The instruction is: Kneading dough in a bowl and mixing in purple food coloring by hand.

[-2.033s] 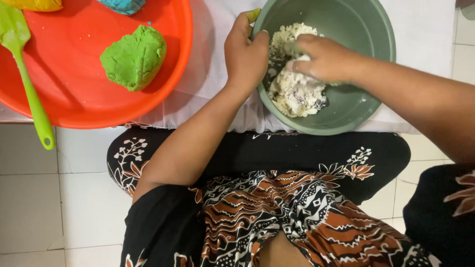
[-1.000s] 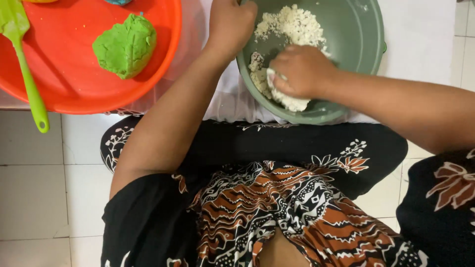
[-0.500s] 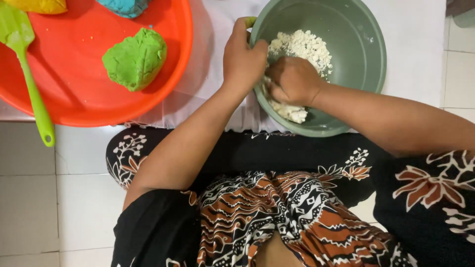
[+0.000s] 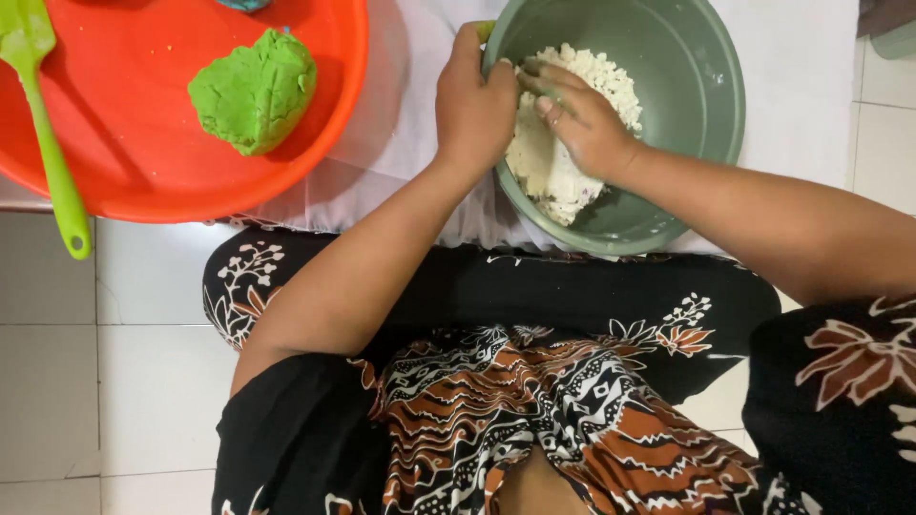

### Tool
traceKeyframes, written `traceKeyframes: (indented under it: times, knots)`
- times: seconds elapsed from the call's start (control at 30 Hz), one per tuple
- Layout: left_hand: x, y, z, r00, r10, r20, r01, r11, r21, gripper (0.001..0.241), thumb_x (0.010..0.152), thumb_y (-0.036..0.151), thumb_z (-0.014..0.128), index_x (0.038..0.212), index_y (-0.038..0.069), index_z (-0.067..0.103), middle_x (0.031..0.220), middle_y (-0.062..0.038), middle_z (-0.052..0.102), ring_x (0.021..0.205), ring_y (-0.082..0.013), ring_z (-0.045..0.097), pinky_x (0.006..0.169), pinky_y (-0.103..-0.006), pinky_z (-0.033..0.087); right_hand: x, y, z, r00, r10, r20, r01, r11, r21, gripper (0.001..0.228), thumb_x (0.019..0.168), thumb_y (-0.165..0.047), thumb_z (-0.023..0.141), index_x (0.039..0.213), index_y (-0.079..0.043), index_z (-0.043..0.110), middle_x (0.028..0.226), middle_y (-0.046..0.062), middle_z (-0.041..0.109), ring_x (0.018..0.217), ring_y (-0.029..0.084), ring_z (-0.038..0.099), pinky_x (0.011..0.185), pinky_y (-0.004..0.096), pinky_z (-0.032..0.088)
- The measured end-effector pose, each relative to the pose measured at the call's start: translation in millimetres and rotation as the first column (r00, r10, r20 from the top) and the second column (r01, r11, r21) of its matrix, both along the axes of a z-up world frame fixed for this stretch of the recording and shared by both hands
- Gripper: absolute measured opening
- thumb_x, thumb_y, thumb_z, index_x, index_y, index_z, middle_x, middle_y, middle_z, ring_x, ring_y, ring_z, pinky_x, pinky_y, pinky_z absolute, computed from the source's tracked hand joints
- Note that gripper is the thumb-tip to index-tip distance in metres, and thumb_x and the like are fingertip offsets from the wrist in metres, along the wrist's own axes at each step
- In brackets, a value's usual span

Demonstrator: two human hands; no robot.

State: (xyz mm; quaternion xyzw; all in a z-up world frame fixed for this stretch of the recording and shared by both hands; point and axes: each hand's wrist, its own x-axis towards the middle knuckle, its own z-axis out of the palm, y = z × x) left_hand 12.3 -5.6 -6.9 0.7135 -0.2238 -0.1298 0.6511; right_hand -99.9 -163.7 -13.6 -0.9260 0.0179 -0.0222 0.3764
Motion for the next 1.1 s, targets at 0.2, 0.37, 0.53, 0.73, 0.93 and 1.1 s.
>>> traceKeyframes:
  times: [0.2, 0.37, 0.53, 0.73, 0.93, 1.1]
  knots:
    - [-1.7, 8.5, 33.6, 0.996, -0.053, -0.069, 0.056, 0.998, 0.035, 0.031, 0.09, 0.008, 0.047, 0.121, 0.009, 0.054, 0.096, -0.013, 0.073, 0.083, -0.0288, 0.07, 0.077, -0.0394, 0.055, 29.7, 43.8, 0.1, 0.986, -0.11, 0.125, 0.146, 0.93, -0.337, 0.022, 0.079, -0.006, 0.062, 0.099, 0.003, 0.062, 0.098, 0.021, 0.057, 0.088, 0.04, 0.052, 0.083, 0.047, 0.044]
    - [1.2, 11.1, 35.9, 0.996, -0.078, -0.051, 0.08, 0.996, 0.047, 0.032, 0.089, 0.007, 0.046, 0.12, 0.009, 0.052, 0.098, -0.015, 0.073, 0.081, -0.0313, 0.07, 0.074, -0.0418, 0.056, 56.1, 22.6, -11.7, 0.95, 0.035, 0.31, 0.073, 0.942, -0.328, 0.012, 0.09, -0.008, 0.057, 0.088, 0.003, 0.061, 0.093, 0.021, 0.063, 0.081, 0.037, 0.055, 0.081, 0.044, 0.045]
    - [2.6, 17.3, 30.0, 0.993, -0.102, -0.053, 0.105, 0.993, 0.05, 0.03, 0.091, 0.007, 0.048, 0.121, 0.008, 0.052, 0.088, -0.01, 0.069, 0.068, -0.0212, 0.063, 0.064, -0.0363, 0.051, 57.8, 23.0, -9.7, 0.916, 0.067, 0.396, 0.01, 0.982, -0.19, 0.022, 0.102, -0.004, 0.049, 0.086, 0.006, 0.059, 0.089, 0.022, 0.063, 0.078, 0.036, 0.053, 0.081, 0.045, 0.045]
    - [4.4, 10.6, 9.8, 0.999, 0.0, -0.05, 0.002, 1.0, 0.025, 0.027, 0.088, 0.014, 0.056, 0.115, 0.01, 0.059, 0.08, -0.007, 0.068, 0.062, -0.0171, 0.056, 0.061, -0.0336, 0.051, 45.3, 4.4, 19.9, 0.983, -0.072, 0.167, 0.11, 0.966, -0.236, 0.021, 0.101, -0.008, 0.06, 0.095, 0.007, 0.072, 0.091, 0.017, 0.065, 0.076, 0.033, 0.058, 0.07, 0.042, 0.047]
    - [-1.0, 5.4, -5.3, 0.999, 0.044, 0.003, -0.044, 0.999, -0.03, 0.03, 0.087, 0.009, 0.055, 0.117, 0.012, 0.057, 0.084, -0.006, 0.071, 0.063, -0.0164, 0.057, 0.061, -0.0329, 0.051, 21.2, -0.2, 52.6, 0.971, -0.047, -0.234, -0.045, 0.927, -0.372, 0.054, 0.086, -0.026, 0.085, 0.128, -0.001, 0.061, 0.088, 0.015, 0.063, 0.069, 0.03, 0.059, 0.063, 0.043, 0.049]
    - [-2.5, 5.9, 8.8, 0.995, 0.062, -0.081, -0.065, 0.997, -0.03, 0.032, 0.088, 0.009, 0.055, 0.12, 0.009, 0.057, 0.088, -0.007, 0.07, 0.063, -0.0171, 0.055, 0.063, -0.0326, 0.05, -10.3, 20.2, 35.6, 0.974, 0.206, -0.094, -0.224, 0.935, -0.276, 0.02, 0.097, -0.008, 0.055, 0.107, 0.004, 0.067, 0.101, 0.02, 0.066, 0.091, 0.039, 0.061, 0.084, 0.05, 0.049]
